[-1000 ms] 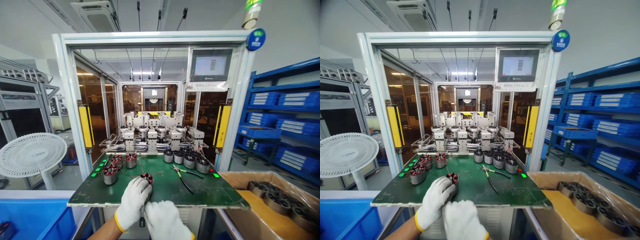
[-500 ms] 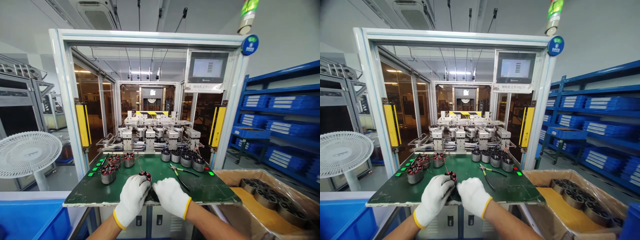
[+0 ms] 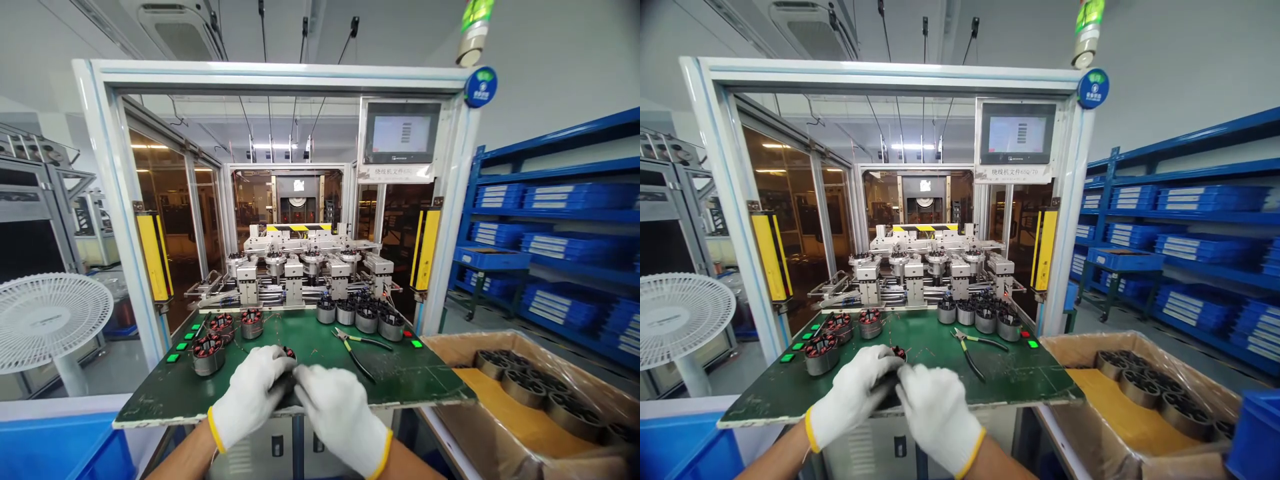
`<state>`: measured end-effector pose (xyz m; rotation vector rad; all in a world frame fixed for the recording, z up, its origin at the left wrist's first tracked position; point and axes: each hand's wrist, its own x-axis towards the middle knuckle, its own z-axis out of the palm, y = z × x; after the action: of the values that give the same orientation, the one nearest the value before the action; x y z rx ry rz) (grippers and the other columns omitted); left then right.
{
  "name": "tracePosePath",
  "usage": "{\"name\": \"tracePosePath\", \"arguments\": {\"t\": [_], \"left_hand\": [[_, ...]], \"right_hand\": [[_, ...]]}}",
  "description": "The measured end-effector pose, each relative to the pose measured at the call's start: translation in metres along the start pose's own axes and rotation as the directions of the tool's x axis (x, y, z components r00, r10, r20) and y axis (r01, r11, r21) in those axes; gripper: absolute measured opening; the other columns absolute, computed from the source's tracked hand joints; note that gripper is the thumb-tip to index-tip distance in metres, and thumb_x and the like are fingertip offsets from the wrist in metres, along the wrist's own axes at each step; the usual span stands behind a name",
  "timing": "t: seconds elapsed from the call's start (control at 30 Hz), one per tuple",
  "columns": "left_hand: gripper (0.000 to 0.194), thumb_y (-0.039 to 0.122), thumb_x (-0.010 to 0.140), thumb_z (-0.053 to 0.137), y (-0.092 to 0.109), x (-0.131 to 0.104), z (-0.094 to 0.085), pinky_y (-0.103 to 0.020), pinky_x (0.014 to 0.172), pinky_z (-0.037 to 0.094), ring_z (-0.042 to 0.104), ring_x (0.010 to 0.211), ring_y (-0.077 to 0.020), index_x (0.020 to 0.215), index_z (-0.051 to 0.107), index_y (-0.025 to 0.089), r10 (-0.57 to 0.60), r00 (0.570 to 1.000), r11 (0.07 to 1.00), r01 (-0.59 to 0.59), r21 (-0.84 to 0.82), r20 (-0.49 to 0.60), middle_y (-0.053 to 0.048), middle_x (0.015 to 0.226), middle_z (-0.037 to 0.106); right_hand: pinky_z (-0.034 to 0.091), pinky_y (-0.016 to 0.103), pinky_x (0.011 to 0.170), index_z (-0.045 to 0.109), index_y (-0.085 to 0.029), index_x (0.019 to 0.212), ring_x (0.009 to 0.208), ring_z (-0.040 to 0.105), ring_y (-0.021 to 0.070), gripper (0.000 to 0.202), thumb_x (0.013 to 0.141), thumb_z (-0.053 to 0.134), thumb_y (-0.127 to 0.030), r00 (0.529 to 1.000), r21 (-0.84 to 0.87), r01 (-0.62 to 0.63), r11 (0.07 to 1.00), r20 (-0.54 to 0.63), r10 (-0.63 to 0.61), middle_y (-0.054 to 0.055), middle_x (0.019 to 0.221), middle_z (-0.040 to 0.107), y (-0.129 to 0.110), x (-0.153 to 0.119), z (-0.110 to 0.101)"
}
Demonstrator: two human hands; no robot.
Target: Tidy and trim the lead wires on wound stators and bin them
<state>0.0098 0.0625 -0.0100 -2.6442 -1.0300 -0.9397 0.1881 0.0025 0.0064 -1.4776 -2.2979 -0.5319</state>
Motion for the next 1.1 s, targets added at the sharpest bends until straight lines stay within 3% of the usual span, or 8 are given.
{"name": "tracePosePath", "arguments": {"t": [0.1,0.23,0.4,0.53,0.7,0.87,1.0,1.1], "left_hand": [[0.03,0.024,0.085,0.054,-0.004,-0.011,0.014,-0.037,0.077,0.044,0.055,0.09,-0.0228,0.115,0.059,0.025,0.046,0.997,0.995,-0.04,0.086,-0.064,-0.007,0.101,0.062],[0.024,0.025,0.088,0.052,-0.002,-0.011,0.02,-0.037,0.077,0.043,0.055,0.089,-0.0219,0.109,0.063,0.023,0.06,0.99,0.993,-0.046,0.107,-0.127,-0.007,0.099,0.063],[0.01,0.029,0.083,0.06,0.0,0.007,0.005,-0.033,0.071,0.04,0.055,0.083,-0.0199,0.087,0.069,0.029,-0.064,0.998,0.998,0.065,-0.021,0.025,-0.001,0.086,0.064],[0.008,0.027,0.081,0.061,0.004,0.013,-0.009,-0.032,0.073,0.041,0.056,0.084,-0.0191,0.083,0.069,0.028,-0.12,0.989,0.984,0.131,-0.123,0.09,-0.001,0.084,0.063],[0.029,0.02,0.076,0.062,0.005,-0.005,0.006,-0.035,0.081,0.044,0.053,0.097,-0.0222,0.104,0.062,0.027,-0.158,0.987,0.975,0.149,-0.163,-0.041,-0.003,0.103,0.06],[0.032,0.016,0.072,0.062,0.001,-0.018,0.034,-0.04,0.082,0.044,0.052,0.093,-0.0249,0.104,0.059,0.018,-0.06,0.956,0.997,0.043,-0.065,-0.288,-0.009,0.101,0.06],[0.023,0.021,0.082,0.058,0.001,-0.014,0.032,-0.038,0.077,0.044,0.053,0.088,-0.023,0.104,0.062,0.022,-0.002,0.962,1.0,0.007,0.015,-0.272,-0.008,0.097,0.061],[0.016,0.024,0.086,0.055,0.004,-0.009,0.027,-0.036,0.076,0.044,0.054,0.087,-0.0224,0.097,0.065,0.024,-0.006,0.972,0.999,0.017,0.046,-0.234,-0.007,0.095,0.062]], "right_hand": [[0.04,0.029,0.069,0.045,-0.022,0.129,0.085,0.061,0.0194,0.035,0.095,0.036,-0.028,0.989,0.0,0.107,0.994,-0.102,-0.106,0.009,0.105,0.064,0.017,0.009,-0.018],[0.036,0.029,0.06,0.06,-0.021,0.099,0.071,0.061,0.0208,0.021,0.085,0.046,-0.016,0.98,-0.117,0.154,0.981,0.148,-0.136,0.007,0.08,0.065,0.028,0.018,-0.007],[0.03,0.026,0.055,0.063,-0.022,0.083,0.064,0.062,0.0164,0.027,0.093,0.039,-0.03,0.957,0.042,0.097,0.994,0.272,-0.105,0.003,0.073,0.068,0.013,0.01,0.024],[0.028,0.025,0.052,0.065,-0.023,0.083,0.065,0.062,0.0147,0.027,0.092,0.042,-0.034,0.952,0.275,0.021,0.961,0.288,-0.103,0.0,0.073,0.069,0.018,0.008,0.023],[0.04,0.024,0.069,0.065,-0.025,0.105,0.085,0.063,0.0156,0.029,0.093,0.038,-0.031,0.98,0.485,-0.197,0.852,0.121,0.158,0.001,0.092,0.07,0.041,0.02,-0.011],[0.04,0.028,0.064,0.061,-0.022,0.102,0.076,0.063,0.0214,0.028,0.088,0.049,-0.044,0.993,0.168,0.03,0.985,0.109,-0.049,0.005,0.083,0.067,0.015,0.027,-0.04],[0.038,0.029,0.059,0.061,-0.019,0.094,0.072,0.064,0.0245,0.018,0.083,0.047,-0.017,0.957,-0.108,0.156,0.982,0.264,-0.123,0.009,0.079,0.066,0.006,0.029,-0.039],[0.038,0.029,0.058,0.064,-0.02,0.089,0.072,0.065,0.0248,0.018,0.084,0.047,-0.018,0.946,-0.1,0.115,0.988,0.314,-0.078,0.009,0.078,0.068,0.015,0.03,-0.024]]}}
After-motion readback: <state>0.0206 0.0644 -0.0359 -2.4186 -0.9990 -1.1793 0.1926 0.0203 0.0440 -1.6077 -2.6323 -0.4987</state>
